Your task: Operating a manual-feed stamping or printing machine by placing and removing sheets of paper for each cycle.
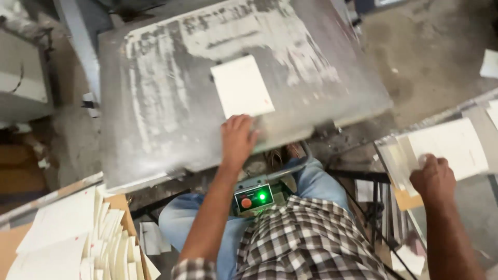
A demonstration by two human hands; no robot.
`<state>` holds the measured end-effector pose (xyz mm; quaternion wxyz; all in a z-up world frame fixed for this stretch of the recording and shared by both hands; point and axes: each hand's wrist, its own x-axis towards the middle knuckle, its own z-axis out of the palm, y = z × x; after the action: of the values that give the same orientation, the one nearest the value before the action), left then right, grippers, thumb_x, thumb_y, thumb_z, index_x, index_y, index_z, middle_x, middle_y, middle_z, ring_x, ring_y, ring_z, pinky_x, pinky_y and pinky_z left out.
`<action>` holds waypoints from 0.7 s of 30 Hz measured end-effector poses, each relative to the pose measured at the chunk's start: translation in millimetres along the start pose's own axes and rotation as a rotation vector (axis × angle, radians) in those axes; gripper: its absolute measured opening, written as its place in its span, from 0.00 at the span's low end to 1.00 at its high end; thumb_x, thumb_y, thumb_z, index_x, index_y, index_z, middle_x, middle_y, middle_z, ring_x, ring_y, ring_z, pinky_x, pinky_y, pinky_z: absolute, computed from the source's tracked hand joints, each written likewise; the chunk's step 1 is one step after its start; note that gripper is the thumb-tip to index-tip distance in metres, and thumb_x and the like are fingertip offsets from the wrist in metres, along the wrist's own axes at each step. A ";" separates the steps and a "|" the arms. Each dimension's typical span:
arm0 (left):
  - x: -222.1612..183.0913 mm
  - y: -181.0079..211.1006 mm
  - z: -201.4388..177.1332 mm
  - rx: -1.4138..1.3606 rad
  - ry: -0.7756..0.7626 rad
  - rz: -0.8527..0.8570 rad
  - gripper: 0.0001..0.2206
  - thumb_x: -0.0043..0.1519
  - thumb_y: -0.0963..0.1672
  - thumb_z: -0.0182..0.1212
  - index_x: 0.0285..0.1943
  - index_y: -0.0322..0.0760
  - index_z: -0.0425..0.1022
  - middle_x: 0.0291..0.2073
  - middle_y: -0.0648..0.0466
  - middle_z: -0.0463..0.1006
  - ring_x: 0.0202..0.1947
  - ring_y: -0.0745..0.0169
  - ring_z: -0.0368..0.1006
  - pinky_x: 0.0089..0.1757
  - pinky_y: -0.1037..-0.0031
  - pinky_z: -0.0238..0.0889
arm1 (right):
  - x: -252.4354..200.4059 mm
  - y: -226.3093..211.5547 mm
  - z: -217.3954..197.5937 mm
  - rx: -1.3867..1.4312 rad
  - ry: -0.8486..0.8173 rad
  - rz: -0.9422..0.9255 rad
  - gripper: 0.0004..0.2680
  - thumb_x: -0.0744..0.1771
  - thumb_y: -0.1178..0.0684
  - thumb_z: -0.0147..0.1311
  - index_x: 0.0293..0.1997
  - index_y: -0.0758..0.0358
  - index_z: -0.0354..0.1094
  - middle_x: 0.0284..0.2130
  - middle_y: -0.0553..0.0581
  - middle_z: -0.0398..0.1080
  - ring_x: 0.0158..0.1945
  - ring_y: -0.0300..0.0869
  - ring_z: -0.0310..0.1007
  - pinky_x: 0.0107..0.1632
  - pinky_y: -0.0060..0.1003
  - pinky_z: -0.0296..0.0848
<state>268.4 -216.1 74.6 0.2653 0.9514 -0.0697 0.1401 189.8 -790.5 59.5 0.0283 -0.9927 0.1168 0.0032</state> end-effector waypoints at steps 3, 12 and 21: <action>21.1 0.6 31.1 0.107 -0.188 -0.141 0.30 0.49 0.50 0.72 0.62 0.40 0.72 0.68 0.47 0.65 0.68 0.38 0.55 0.59 0.38 0.49 | -1.6 20.4 18.3 -0.006 0.126 -0.067 0.12 0.66 0.59 0.51 0.54 0.64 0.75 0.44 0.76 0.73 0.45 0.67 0.75 0.53 0.56 0.75; 9.0 -29.3 61.2 0.416 -0.182 0.215 0.14 0.64 0.42 0.59 0.58 0.34 0.73 0.54 0.46 0.77 0.57 0.47 0.72 0.51 0.53 0.63 | 49.1 43.1 -22.6 0.337 0.152 0.058 0.07 0.73 0.60 0.45 0.53 0.75 0.68 0.36 0.72 0.72 0.38 0.60 0.74 0.40 0.55 0.72; 6.3 -38.8 -127.7 0.218 0.180 0.263 0.19 0.55 0.34 0.55 0.57 0.30 0.74 0.55 0.41 0.78 0.55 0.44 0.73 0.53 0.53 0.62 | 89.3 -187.7 22.8 0.653 0.115 -0.540 0.15 0.73 0.46 0.28 0.49 0.67 0.61 0.44 0.70 0.61 0.46 0.60 0.60 0.50 0.53 0.59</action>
<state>253.1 -116.5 162.4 0.1453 0.9408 -0.1539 0.2648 320.2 -627.7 46.0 0.3346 -0.9251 -0.1511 -0.0967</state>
